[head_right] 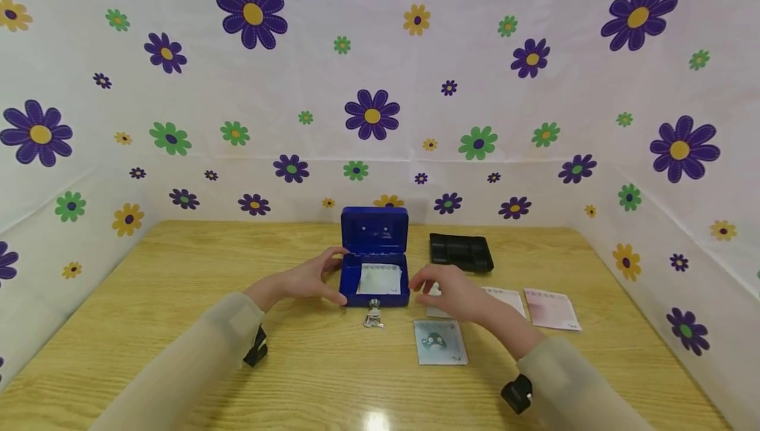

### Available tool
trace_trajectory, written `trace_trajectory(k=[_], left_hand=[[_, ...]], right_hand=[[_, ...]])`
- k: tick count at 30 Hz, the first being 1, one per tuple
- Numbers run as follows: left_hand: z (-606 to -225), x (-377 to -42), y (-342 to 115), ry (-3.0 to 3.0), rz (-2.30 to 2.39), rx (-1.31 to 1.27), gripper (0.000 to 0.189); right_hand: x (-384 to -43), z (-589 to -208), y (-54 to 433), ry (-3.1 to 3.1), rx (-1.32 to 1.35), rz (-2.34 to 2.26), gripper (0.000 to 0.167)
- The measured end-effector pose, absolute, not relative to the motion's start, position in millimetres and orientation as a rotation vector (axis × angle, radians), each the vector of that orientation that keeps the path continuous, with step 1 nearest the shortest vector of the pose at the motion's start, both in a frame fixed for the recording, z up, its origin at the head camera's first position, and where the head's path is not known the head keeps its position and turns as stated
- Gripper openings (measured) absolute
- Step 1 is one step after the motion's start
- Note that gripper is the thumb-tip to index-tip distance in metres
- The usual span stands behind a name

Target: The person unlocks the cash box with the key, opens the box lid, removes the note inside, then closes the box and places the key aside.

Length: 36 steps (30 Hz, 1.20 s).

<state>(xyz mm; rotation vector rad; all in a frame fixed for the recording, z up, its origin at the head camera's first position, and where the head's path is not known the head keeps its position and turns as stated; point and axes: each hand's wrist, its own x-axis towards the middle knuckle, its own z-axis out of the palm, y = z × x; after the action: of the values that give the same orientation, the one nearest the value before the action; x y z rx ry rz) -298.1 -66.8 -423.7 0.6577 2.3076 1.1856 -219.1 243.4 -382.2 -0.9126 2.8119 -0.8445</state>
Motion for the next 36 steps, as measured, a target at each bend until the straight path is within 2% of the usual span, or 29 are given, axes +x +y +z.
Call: trace_trajectory(k=[16, 36], left_hand=[[-425.2, -298.4, -68.2, 2.292, 1.201, 0.664, 0.091], [-425.6, -299.4, -67.9, 2.291, 1.206, 0.675, 0.091]], right_hand=[[-269.6, -397.8, 189.0, 2.844, -0.834, -0.953, 0.022], [-287.8, -412.8, 172.5, 2.853, -0.748, -0.831, 0.025]])
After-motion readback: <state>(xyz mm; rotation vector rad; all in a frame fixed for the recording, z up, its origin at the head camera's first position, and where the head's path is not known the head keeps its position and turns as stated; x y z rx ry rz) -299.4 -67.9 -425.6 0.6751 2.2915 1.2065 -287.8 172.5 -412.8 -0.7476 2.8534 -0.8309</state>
